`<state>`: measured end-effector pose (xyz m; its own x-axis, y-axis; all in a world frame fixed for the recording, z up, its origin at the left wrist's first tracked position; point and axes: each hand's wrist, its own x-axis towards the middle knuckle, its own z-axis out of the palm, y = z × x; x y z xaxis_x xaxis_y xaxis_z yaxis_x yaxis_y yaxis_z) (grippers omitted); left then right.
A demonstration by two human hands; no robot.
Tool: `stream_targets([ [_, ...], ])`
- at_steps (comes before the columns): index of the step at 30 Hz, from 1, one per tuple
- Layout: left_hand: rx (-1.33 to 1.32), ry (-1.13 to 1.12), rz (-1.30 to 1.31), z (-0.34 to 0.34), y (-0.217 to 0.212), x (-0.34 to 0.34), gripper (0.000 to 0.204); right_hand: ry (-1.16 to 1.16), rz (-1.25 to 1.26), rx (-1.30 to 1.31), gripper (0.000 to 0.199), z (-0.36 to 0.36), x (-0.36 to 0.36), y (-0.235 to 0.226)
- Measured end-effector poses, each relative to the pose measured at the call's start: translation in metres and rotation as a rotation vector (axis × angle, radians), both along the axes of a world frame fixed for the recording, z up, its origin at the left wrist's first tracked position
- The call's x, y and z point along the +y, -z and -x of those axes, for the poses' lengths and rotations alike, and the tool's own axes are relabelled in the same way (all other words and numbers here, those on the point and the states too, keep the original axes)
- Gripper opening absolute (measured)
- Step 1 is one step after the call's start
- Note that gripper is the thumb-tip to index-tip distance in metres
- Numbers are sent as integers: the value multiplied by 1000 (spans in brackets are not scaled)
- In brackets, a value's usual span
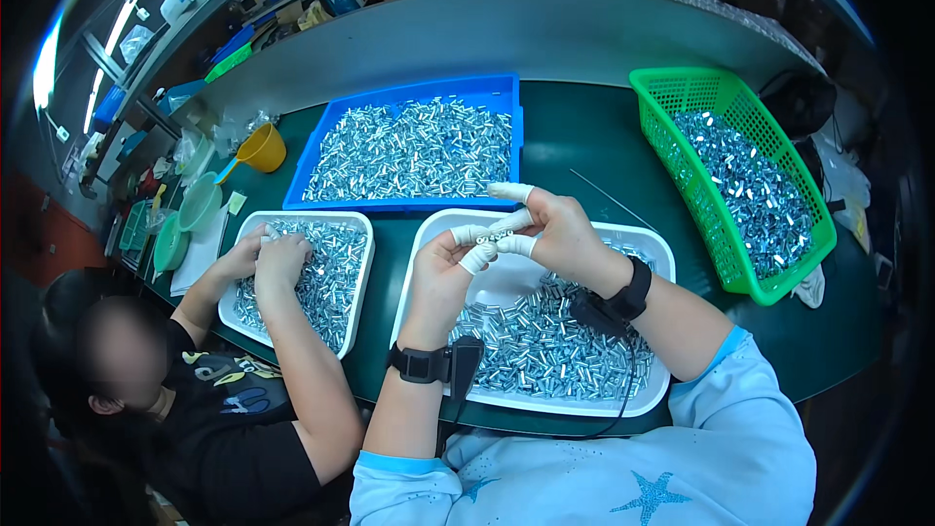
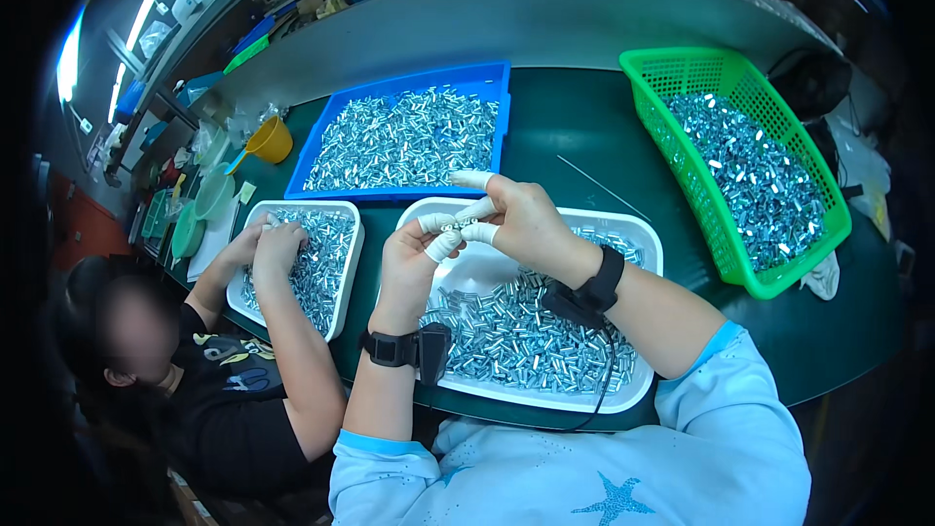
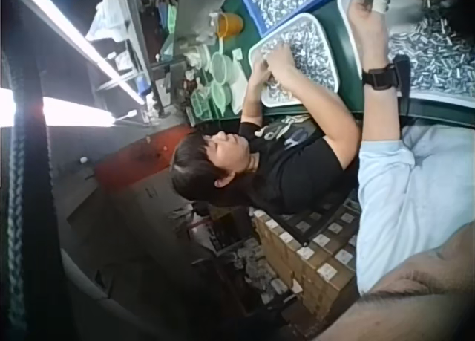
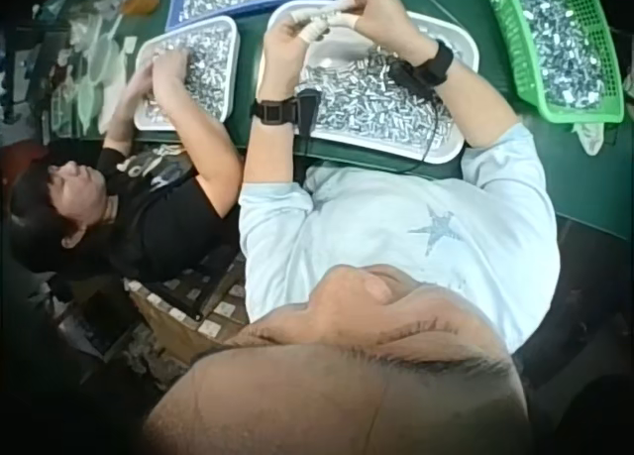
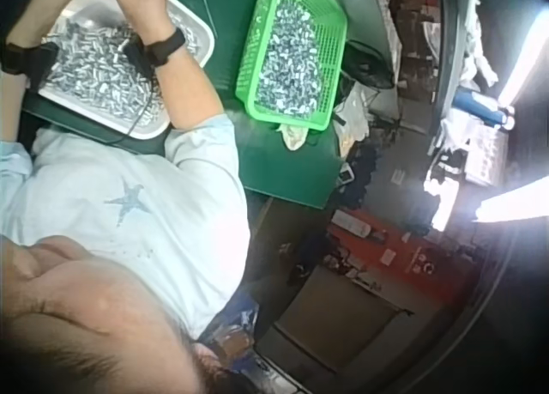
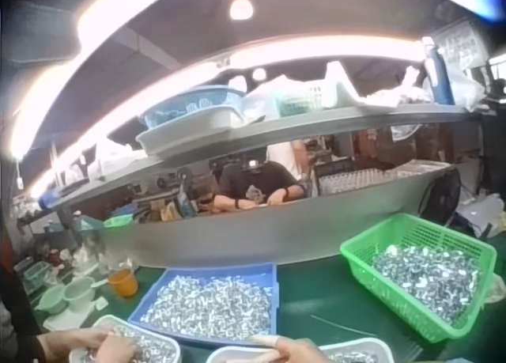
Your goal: Sorting small metal hardware components from a tray into the hands for inspection or further processing.
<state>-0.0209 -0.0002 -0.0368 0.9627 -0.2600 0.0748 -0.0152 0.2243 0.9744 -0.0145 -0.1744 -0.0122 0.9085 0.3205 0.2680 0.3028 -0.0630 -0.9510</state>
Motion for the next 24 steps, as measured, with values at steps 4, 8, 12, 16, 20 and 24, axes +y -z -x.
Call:
stream_targets([
  [4, -15, 11, 24, -2, 4, 0, 18, 12, -23, -12, 56, -1, 2, 4],
  [8, -23, 20, 23, -4, 6, 1, 18, 31, 15, -46, 55, -4, 2, 11],
  [12, -23, 18, -9, -5, 6, 1, 18, 58, 55, -57, 55, -4, 2, 11],
  [16, -29, -1, -18, -4, 5, -2, 17, 55, 99, -46, 56, -6, 1, 13],
  [20, -27, -5, -18, -4, 6, -1, 18, 75, 96, -52, 55, -5, 3, 15],
  [24, -37, 0, -43, -6, 10, 2, 18, 82, 103, -65, 55, -6, 5, 18],
])
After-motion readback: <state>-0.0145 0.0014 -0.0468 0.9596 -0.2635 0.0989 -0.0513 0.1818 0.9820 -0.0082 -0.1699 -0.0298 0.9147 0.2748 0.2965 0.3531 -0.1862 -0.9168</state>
